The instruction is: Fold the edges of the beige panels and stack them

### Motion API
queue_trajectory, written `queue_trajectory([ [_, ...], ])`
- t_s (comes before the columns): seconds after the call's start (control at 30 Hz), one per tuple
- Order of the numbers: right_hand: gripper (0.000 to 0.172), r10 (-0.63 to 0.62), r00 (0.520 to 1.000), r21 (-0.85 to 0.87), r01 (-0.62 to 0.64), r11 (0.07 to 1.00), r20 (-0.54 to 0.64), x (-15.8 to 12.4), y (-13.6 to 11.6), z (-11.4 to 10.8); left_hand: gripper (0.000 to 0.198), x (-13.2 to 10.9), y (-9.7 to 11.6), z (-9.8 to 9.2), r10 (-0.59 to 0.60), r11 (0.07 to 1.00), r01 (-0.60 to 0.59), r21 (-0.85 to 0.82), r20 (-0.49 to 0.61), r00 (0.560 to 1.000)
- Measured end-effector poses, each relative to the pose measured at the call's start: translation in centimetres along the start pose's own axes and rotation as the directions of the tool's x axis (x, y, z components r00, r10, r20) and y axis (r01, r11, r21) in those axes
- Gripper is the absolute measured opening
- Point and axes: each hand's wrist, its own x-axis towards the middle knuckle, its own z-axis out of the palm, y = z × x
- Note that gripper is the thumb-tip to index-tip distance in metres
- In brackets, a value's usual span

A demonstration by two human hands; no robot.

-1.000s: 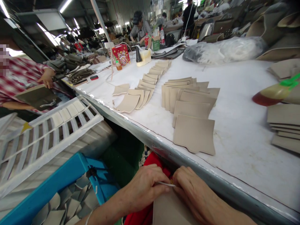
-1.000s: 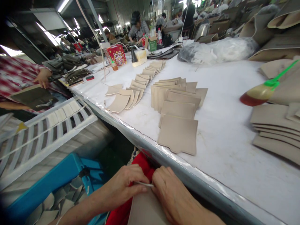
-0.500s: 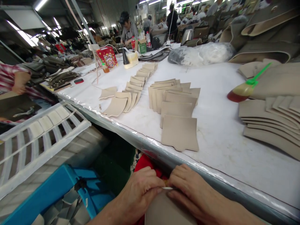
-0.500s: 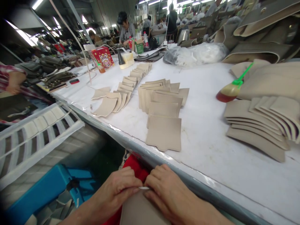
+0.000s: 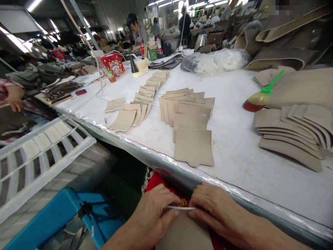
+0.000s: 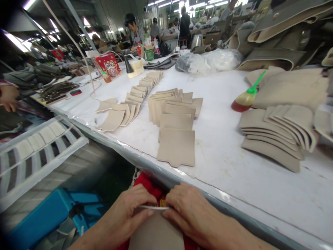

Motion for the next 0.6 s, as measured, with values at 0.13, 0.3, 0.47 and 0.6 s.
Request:
queue_trajectory([
  [0.13, 0.031, 0.003, 1.0, 0.028, -0.003, 1.0, -0.015, -0.1, 0.1, 0.0, 0.019, 1.0, 0.5, 0.8, 0.049, 0.997, -0.051, 0.061, 0.032, 0.998],
  [0.3, 0.021, 0.064, 0.998, 0.063, -0.064, 0.996, 0.002, -1.3, 0.7, -0.9, 0.014, 1.2, 1.0, 0.6, 0.03, 0.998, -0.032, 0.06, 0.033, 0.999],
  [0.47, 0.031, 0.023, 1.0, 0.044, -0.023, 0.999, 0.005, -1.4, 0.9, -1.4, 0.015, 1.6, 1.2, 0.2, 0.001, 0.999, -0.002, 0.034, 0.03, 1.0],
  [0.6, 0.032, -0.004, 1.0, 0.002, 0.004, 1.0, -0.016, -1.3, 0.0, -1.6, 0.018, 2.0, 0.6, 0.6, 0.053, 0.998, -0.055, 0.023, 0.061, 0.997],
])
